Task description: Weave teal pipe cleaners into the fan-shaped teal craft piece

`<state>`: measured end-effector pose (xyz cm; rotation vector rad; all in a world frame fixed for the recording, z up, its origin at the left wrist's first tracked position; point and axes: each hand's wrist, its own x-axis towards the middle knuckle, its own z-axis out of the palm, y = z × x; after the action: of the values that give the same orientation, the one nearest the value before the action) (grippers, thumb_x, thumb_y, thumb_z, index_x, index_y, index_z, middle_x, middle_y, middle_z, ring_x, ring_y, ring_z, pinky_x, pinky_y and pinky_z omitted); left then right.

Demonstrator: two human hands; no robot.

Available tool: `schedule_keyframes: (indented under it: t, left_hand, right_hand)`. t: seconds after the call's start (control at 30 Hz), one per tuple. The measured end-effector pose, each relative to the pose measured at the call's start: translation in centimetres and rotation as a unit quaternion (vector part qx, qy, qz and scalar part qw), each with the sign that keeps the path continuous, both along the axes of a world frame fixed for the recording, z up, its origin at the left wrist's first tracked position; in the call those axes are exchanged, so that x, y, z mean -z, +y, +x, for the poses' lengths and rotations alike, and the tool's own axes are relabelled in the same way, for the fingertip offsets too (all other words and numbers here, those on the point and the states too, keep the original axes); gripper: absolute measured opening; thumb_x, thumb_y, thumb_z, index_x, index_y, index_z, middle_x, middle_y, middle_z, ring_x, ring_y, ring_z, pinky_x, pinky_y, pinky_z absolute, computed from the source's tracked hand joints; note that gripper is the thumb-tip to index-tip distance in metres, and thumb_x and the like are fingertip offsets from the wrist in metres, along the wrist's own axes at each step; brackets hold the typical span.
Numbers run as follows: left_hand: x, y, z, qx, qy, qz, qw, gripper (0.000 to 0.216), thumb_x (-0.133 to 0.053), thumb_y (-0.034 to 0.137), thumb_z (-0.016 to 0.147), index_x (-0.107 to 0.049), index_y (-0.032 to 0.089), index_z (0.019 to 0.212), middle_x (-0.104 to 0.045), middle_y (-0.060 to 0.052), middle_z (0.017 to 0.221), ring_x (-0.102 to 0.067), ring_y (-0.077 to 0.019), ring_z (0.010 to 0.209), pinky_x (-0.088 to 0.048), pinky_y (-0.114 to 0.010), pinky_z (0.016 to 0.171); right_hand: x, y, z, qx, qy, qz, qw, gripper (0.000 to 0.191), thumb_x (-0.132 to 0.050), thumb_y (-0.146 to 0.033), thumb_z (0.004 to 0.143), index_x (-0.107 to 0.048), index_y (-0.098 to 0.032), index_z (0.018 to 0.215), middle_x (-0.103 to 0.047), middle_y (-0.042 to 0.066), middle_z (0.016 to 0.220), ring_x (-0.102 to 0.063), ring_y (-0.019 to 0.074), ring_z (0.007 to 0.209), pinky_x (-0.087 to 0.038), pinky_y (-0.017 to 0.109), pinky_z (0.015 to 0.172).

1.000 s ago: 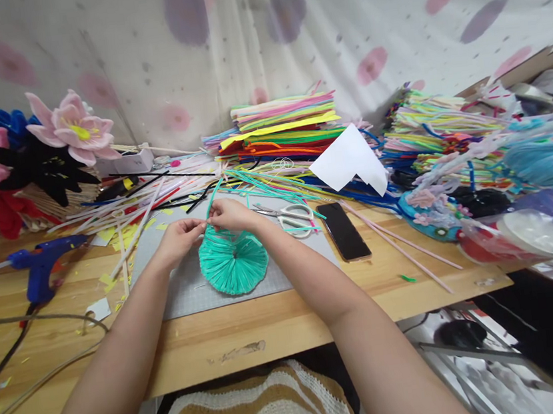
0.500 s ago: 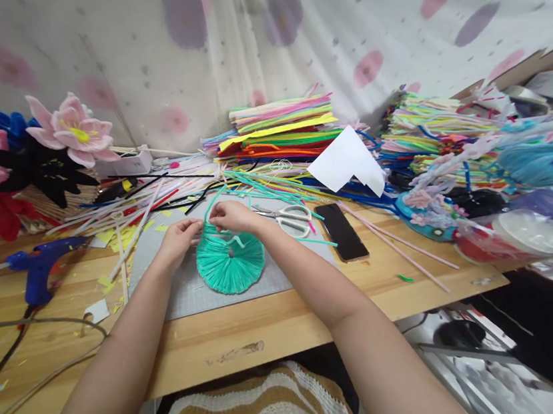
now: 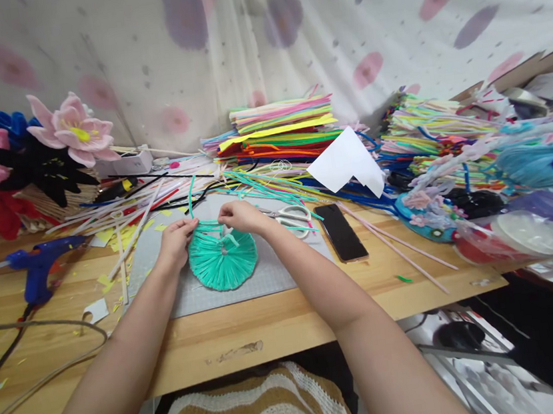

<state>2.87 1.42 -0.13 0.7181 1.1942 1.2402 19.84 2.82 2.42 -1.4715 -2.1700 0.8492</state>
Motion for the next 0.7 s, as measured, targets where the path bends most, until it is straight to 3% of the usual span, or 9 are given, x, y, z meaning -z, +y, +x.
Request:
schedule_keyframes:
  t: [0.17,0.7]
  left_hand:
    - [0.8,0.4,-0.2,-0.001,0.004,0.037,0.999,0.035,-0.079,0.034,0.038,-0.06,0.013,0.057,-0.057,0.001,0.051,-0.048,-0.0092,0.047,-0.036,-0.023,0.05]
    - [1.5,0.7,-0.3,-0.032,0.02,0.061,0.997,0.03,-0.076,0.034,0.041,-0.06,0.013,0.055,-0.058,0.001,0.052,-0.048,-0.0091,0.049,-0.036,-0.022,0.052]
  right_hand:
    - [0.1,0.0,0.3,0.01,-0.011,0.027,1.0,0.019,-0.05,-0.023,0.079,-0.063,-0.014,0.089,-0.061,0.0,0.069,-0.051,0.0077,0.061,-0.033,0.018,0.057]
    - [-0.4,-0.2,0.0,0.007,-0.094,0.044,0.995,0.019,-0.048,-0.02,0.078,-0.065,-0.014,0.084,-0.063,0.002,0.072,-0.048,0.0089,0.061,-0.03,0.02,0.057]
